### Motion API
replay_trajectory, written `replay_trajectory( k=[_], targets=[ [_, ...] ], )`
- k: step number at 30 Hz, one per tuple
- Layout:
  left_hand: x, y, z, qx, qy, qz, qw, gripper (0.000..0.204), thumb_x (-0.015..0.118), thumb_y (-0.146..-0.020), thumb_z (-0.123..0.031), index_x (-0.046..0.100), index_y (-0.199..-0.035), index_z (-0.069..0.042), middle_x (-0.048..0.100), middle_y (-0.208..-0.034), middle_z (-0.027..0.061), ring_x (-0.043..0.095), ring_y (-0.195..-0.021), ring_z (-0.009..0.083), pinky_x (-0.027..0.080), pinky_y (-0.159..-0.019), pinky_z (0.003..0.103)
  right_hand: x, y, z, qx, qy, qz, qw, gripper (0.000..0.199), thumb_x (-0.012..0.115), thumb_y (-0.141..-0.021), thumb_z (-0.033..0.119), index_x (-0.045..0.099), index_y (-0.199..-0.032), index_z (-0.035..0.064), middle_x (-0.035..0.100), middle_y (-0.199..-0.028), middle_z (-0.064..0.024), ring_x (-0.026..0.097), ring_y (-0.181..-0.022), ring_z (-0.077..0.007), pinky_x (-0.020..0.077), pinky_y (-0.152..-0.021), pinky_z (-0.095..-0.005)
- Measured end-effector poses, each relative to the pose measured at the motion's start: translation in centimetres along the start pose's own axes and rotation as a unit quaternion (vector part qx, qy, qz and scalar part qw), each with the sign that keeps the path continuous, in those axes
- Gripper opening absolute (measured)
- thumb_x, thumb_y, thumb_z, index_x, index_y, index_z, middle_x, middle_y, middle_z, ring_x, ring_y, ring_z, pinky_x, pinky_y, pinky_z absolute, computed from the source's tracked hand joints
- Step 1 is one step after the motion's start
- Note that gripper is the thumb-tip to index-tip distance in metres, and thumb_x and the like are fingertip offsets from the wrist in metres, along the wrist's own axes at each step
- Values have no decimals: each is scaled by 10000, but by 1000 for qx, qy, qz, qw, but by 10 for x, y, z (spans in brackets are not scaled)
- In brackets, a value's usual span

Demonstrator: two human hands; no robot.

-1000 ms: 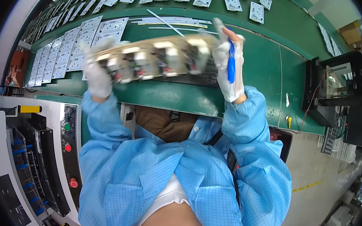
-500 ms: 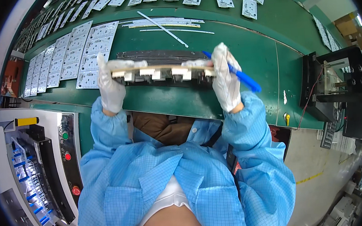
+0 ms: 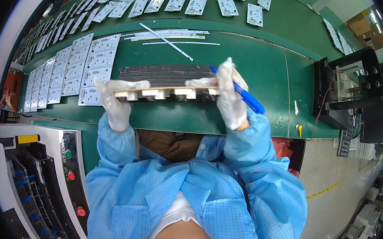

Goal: Inspecting and testing printed circuit boards (PCBs) using a testing machine and a marker pen at a factory workbench.

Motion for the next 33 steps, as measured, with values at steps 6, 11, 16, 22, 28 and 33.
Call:
replay_trajectory(
  k=[6, 11, 16, 22, 28, 33],
  targets=[
    [8, 4, -4, 53, -102, -2, 993, 687, 111, -963, -437, 586, -779, 23, 628, -733, 136, 604, -693, 209, 467, -759, 297, -5, 14, 16, -398, 362, -73, 840, 273, 391, -933, 93, 456, -1157, -48, 630, -749, -135, 573, -768, -272, 451, -787, -336],
    [0, -52, 47, -163, -93, -77, 979, 674, 227, -947, -505, 626, -877, 34, 633, -842, 108, 569, -794, 152, 448, -778, 275, 5, -49, 1, -18, 82, -70, 994, 354, 446, -924, 245, 523, -1097, -54, 551, -1014, -199, 514, -914, -279, 388, -822, -337],
    [6, -49, 36, -138, -159, -62, 976, 758, 201, -915, -571, 463, -1103, 115, 530, -840, 250, 467, -762, 326, 385, -784, 384, -1, -66, -2, -48, 177, -8, 983, 426, 432, -920, 381, 547, -910, -29, 536, -862, -89, 464, -811, -189, 359, -779, -322],
    [19, 13, 4, -28, -176, -142, 974, 741, 163, -923, -560, 555, -1008, 64, 596, -915, 193, 560, -869, 275, 401, -835, 343, 11, -52, 12, -116, 83, -44, 989, 424, 440, -922, 385, 519, -778, -6, 485, -715, -56, 431, -678, -142, 359, -667, -270],
    [3, 5, 6, -88, -55, -207, 973, 737, 188, -911, -592, 602, -956, 16, 634, -830, 116, 582, -737, 195, 454, -771, 282, 19, -70, 40, -224, 30, 2, 974, 363, 434, -935, 322, 535, -953, -26, 618, -914, -120, 593, -869, -201, 453, -775, -299],
    [-3, -11, 4, -296, 280, -307, 860, 667, 308, -839, -640, 485, -1175, -91, 502, -1144, 94, 495, -1036, 263, 434, -802, 515, 10, -42, 47, -269, -55, -57, 960, 444, 364, -954, 355, 356, -1171, -32, 411, -1291, -249, 563, -1010, -241, 466, -823, -271]
  ],
)
Point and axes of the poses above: each hand's wrist, its own y-axis away from the middle knuckle, its own x-axis out of the palm, z = x × y, the point moved 3 cm from there along -y, towards the middle knuckle
